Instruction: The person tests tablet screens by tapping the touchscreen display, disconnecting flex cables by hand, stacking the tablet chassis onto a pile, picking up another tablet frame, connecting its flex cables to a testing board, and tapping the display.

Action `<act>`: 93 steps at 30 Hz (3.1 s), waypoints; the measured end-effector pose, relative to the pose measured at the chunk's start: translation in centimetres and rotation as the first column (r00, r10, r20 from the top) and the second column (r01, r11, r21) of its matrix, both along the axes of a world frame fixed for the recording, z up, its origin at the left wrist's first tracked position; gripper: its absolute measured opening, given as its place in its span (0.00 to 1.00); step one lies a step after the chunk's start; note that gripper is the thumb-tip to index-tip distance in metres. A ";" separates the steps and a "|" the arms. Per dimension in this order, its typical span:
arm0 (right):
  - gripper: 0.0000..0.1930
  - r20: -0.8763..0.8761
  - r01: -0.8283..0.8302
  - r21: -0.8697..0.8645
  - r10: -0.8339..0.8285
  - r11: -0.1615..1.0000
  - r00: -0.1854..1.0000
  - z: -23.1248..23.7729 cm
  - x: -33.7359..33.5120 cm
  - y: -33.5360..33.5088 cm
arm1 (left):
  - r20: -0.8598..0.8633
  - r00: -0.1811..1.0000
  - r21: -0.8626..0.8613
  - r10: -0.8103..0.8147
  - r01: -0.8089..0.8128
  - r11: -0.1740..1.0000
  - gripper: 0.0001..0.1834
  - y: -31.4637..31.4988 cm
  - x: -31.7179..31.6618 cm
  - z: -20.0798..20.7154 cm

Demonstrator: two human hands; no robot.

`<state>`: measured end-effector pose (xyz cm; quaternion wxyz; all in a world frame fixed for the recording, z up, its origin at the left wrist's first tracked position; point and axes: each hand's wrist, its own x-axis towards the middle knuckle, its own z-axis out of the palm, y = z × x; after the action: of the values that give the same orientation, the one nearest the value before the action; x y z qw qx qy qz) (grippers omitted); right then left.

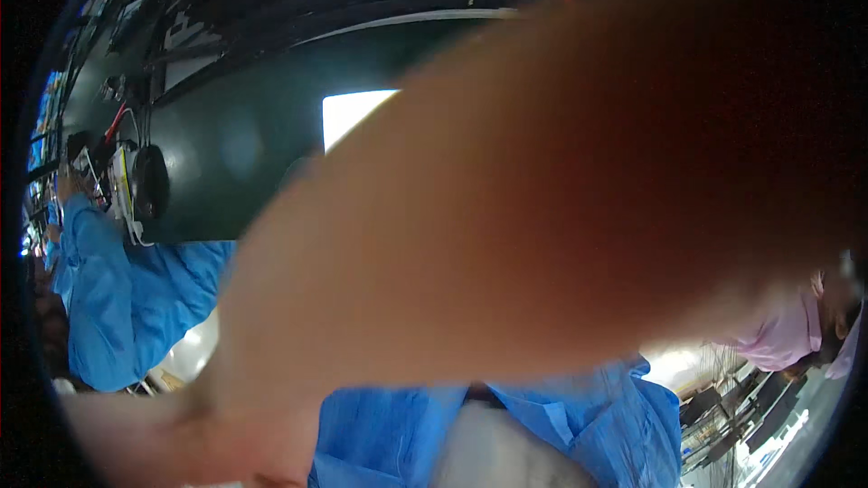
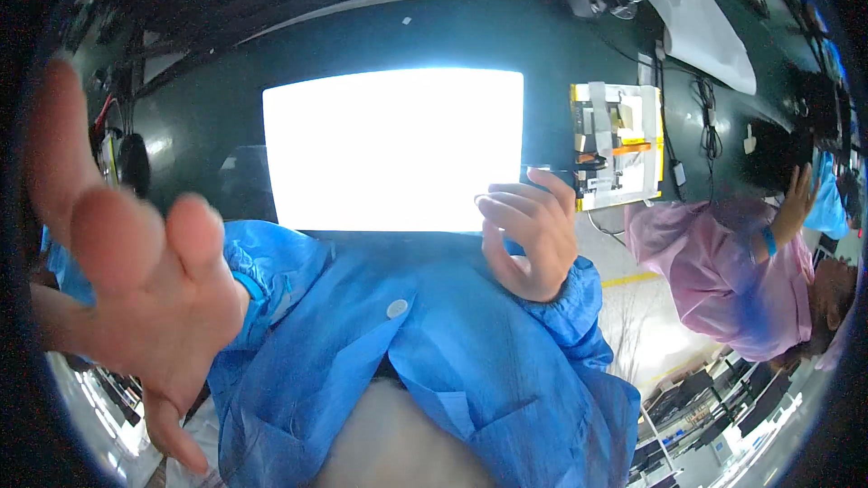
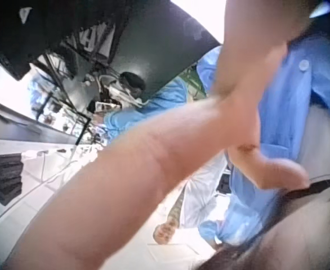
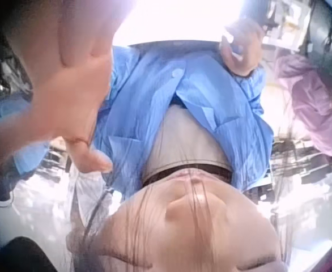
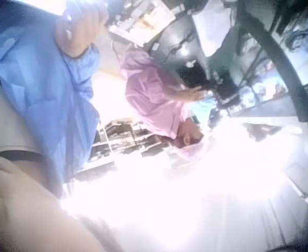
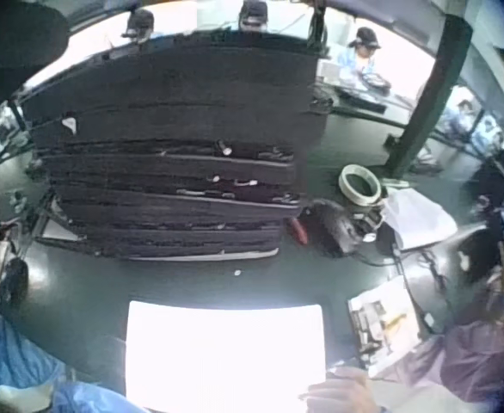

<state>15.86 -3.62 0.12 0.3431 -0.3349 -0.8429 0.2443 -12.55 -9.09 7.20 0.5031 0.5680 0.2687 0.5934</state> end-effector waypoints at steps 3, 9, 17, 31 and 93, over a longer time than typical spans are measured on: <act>0.22 -0.073 -0.043 -0.050 0.040 0.998 0.997 -1.4 0.5 -0.5 | 0.020 0.991 0.033 -0.133 0.133 0.991 0.37 -0.4 -1.1 0.0; 0.12 -0.148 0.218 0.030 -0.211 0.976 0.966 -3.4 0.6 -1.6 | -0.073 0.989 0.172 0.132 -0.118 0.978 0.32 0.5 -4.3 0.3; 0.12 -0.126 0.153 0.135 -0.136 0.979 0.983 -3.6 0.0 -1.1 | -0.641 0.519 -0.215 0.565 -0.829 0.516 0.26 -0.7 -1.8 -8.5; 0.09 -0.236 -0.108 -0.027 0.098 0.994 0.967 -0.1 -0.6 -0.3 | -0.038 0.701 -0.554 0.712 -0.608 0.568 0.32 0.0 -1.4 -8.8; 0.04 0.397 0.262 -0.301 -0.130 0.917 0.909 2.6 -0.1 8.0 | -0.623 0.546 -0.190 0.560 -0.800 0.569 0.28 -1.9 0.6 -9.3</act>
<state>15.79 4.34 2.71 0.1373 -0.5141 -0.7969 0.2858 -11.99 -11.01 -2.11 0.2520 0.4086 0.7234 0.4963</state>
